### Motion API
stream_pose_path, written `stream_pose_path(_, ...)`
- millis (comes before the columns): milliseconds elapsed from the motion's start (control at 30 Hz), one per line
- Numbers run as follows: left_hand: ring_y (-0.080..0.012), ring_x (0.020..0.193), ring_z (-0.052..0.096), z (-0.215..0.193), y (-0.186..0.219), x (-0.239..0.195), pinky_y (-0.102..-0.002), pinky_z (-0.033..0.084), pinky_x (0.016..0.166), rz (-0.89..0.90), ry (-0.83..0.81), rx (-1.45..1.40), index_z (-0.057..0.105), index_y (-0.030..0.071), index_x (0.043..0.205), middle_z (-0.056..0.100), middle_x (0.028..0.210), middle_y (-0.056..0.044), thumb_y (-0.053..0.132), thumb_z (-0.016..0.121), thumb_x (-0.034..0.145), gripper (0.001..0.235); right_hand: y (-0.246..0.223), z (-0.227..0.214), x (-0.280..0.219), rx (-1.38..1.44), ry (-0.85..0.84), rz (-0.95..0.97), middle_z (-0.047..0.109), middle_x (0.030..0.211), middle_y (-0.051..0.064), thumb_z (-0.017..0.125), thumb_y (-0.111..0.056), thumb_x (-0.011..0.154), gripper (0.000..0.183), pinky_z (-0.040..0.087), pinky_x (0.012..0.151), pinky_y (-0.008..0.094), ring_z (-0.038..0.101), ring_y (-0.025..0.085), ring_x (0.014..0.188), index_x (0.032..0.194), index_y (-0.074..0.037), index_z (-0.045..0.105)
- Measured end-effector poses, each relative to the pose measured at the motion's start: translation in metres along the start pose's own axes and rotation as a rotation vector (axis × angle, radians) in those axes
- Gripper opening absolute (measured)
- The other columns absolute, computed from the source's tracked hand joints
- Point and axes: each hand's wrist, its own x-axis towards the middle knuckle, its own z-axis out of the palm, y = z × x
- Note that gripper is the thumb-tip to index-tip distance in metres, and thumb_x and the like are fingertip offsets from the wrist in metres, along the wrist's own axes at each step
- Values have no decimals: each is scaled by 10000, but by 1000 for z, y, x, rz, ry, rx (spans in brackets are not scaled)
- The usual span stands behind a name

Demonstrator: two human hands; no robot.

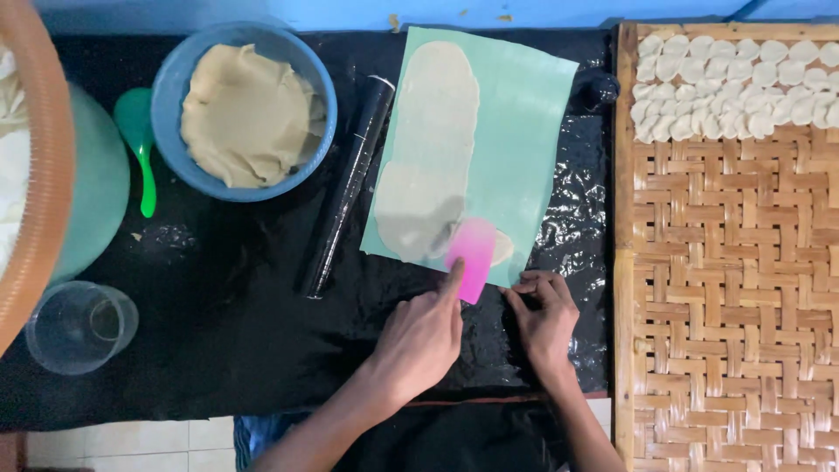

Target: Rolling out dough on a sheet and cutting out small circular shapes.

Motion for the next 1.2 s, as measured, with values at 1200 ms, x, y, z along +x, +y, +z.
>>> stream_pose_path(1200,-373,1041,595,-54,-77,14,-495,475,893,230,561,379,546,-15,1376,605,1105,-190,48,744,803,609,-4,-9,18,172,-197,322,721,1049,122,706,-172,947,574,564,791,272,670,131,871,1465,22,557)
